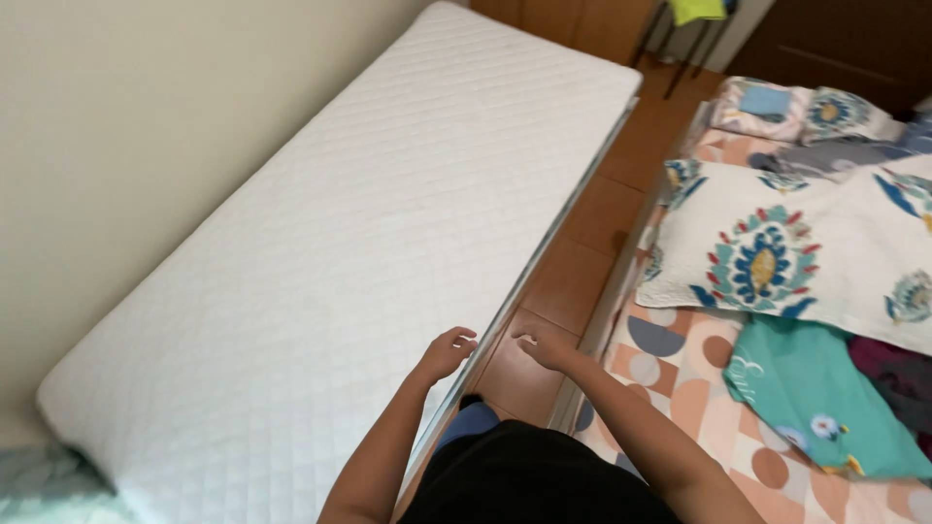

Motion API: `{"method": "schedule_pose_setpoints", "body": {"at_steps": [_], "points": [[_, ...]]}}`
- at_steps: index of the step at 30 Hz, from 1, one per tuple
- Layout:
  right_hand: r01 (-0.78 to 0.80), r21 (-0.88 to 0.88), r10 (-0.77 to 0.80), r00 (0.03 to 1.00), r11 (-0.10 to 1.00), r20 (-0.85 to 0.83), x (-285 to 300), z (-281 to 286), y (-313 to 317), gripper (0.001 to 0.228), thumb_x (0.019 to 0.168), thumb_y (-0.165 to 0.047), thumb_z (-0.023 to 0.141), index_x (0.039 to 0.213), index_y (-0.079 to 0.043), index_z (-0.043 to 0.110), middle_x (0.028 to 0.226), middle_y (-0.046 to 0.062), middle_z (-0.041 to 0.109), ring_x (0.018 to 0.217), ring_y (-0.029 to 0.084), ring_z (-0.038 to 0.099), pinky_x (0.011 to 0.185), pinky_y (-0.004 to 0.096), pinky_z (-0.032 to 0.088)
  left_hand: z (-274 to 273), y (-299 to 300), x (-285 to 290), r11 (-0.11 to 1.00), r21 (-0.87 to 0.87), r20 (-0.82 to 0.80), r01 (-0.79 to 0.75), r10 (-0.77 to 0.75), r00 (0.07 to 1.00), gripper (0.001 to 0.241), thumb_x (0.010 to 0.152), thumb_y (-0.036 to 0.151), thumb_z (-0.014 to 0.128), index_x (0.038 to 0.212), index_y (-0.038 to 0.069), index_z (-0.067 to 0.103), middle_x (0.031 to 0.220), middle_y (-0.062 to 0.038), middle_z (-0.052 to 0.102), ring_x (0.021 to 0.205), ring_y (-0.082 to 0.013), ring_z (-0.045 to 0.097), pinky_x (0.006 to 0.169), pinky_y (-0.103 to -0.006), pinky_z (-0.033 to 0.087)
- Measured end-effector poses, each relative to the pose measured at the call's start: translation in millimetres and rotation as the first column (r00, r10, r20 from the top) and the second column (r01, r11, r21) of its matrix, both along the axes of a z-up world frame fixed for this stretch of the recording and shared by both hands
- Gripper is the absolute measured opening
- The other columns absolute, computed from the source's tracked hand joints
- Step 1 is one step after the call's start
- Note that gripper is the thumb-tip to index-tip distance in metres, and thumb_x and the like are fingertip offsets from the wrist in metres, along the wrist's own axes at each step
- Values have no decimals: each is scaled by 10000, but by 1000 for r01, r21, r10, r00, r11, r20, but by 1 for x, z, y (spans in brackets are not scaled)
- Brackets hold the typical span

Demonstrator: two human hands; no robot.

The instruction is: The recorder removes a bed protector and puts a new fitted sheet onto a mattress.

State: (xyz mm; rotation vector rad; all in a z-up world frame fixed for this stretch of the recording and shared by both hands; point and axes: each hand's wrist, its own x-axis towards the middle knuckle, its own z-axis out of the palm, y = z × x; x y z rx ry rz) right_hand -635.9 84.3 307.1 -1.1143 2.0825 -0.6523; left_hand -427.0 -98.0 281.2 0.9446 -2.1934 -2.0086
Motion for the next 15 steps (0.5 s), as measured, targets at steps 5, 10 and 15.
{"method": "schedule_pose_setpoints", "body": {"at_steps": [5, 10, 15], "points": [[173, 64, -170, 984, 983, -51, -48, 38, 17, 298, 951, -261, 629, 1184, -108, 735, 1231, 112, 677, 1086, 274, 649, 928, 406, 531, 40, -9, -86, 990, 79, -95, 116, -108, 990, 415, 932, 228, 647, 1327, 102, 623, 1065, -70, 718, 932, -153, 714, 849, -319, 549], [313, -52, -314, 949, 948, -13, -112, 34, 27, 303, 945, -258, 645, 1181, -90, 733, 1182, 110, 686, 1000, 252, 665, 883, 369, 545, 41, -24, -193, 943, 221, -184, 247, -209, 960, 442, 936, 180, 635, 1364, 82, 585, 1089, -93, 667, 929, -179, 709, 847, -324, 552], [429, -159, -426, 903, 889, 57, -196, 9, 23, 294, 944, -229, 648, 1181, -76, 729, 1150, 111, 687, 947, 215, 683, 829, 344, 560, 83, -49, -292, 925, 141, -162, 353, -331, 930, 438, 937, 152, 616, 1369, 95, 574, 1106, -88, 669, 964, -165, 702, 861, -313, 538]]}}
